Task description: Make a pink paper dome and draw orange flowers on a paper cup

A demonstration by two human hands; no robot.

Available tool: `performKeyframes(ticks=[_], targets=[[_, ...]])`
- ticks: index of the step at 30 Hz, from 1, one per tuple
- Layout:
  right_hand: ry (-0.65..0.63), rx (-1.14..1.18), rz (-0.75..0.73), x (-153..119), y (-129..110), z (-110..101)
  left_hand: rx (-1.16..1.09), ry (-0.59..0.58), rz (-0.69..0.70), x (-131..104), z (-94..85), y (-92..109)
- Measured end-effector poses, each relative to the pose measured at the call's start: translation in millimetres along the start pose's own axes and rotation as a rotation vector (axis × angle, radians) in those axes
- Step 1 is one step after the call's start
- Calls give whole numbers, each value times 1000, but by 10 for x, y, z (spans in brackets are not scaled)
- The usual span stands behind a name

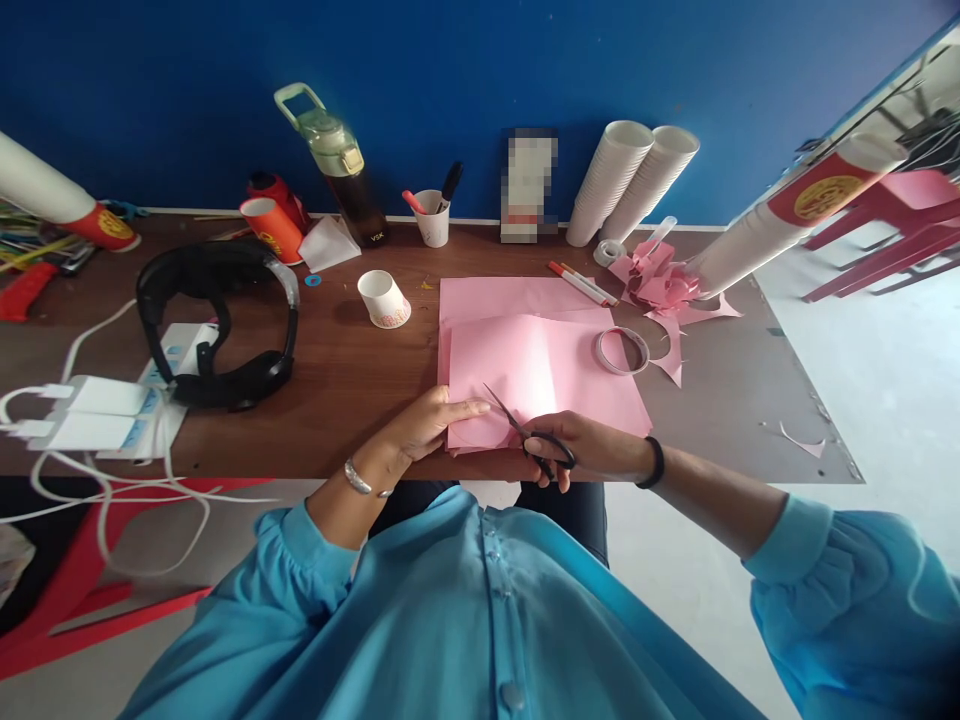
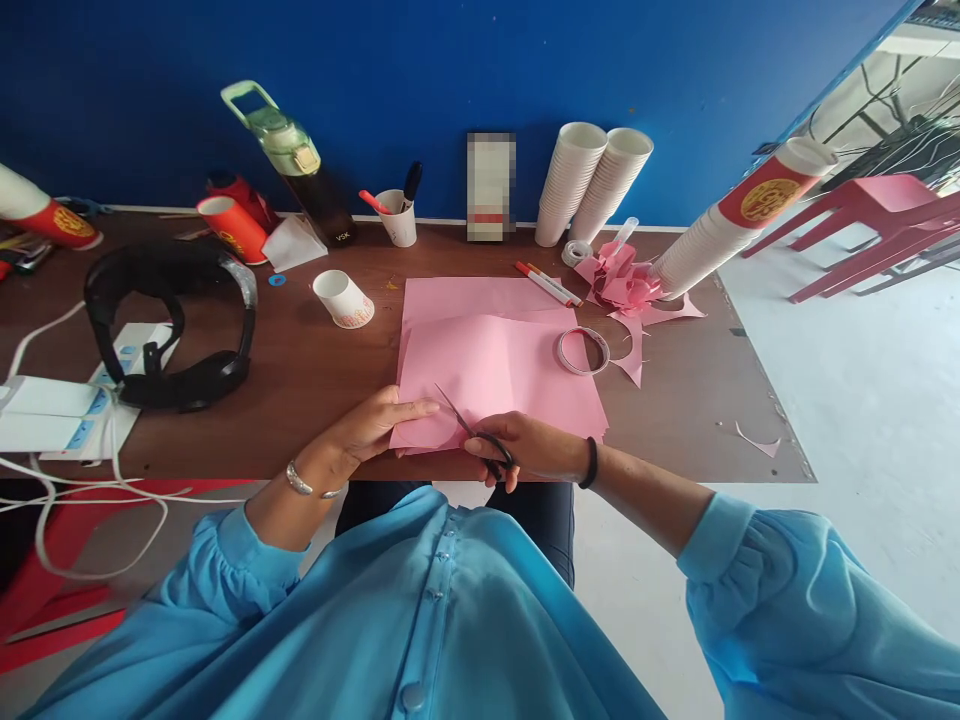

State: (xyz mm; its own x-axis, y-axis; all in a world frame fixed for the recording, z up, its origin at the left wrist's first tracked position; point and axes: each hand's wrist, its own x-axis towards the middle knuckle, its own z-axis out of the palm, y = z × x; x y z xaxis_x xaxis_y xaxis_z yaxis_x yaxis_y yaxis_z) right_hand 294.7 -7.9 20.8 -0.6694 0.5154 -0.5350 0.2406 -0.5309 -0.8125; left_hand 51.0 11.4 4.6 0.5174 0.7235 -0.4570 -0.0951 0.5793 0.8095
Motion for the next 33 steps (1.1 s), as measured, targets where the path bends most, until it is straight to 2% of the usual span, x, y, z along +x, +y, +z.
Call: performKeyframes(ticks=[9,13,17,24,33], targets=[[-11,-81,-42,-55,1,-66,66,26,80,22,-2,-68],[-28,-143,-69,-135,-67,-90,127,84,77,29,-8,-96],[-17,-176,-76,-172,-97,-96,90,148,63,19,5,-92],[-14,-181,-121,-172,-68,-80,-9,138,0,-9,65,-19],[-28,-161,-155,-175,-58,-68,-58,100,-16,-24,88,38]])
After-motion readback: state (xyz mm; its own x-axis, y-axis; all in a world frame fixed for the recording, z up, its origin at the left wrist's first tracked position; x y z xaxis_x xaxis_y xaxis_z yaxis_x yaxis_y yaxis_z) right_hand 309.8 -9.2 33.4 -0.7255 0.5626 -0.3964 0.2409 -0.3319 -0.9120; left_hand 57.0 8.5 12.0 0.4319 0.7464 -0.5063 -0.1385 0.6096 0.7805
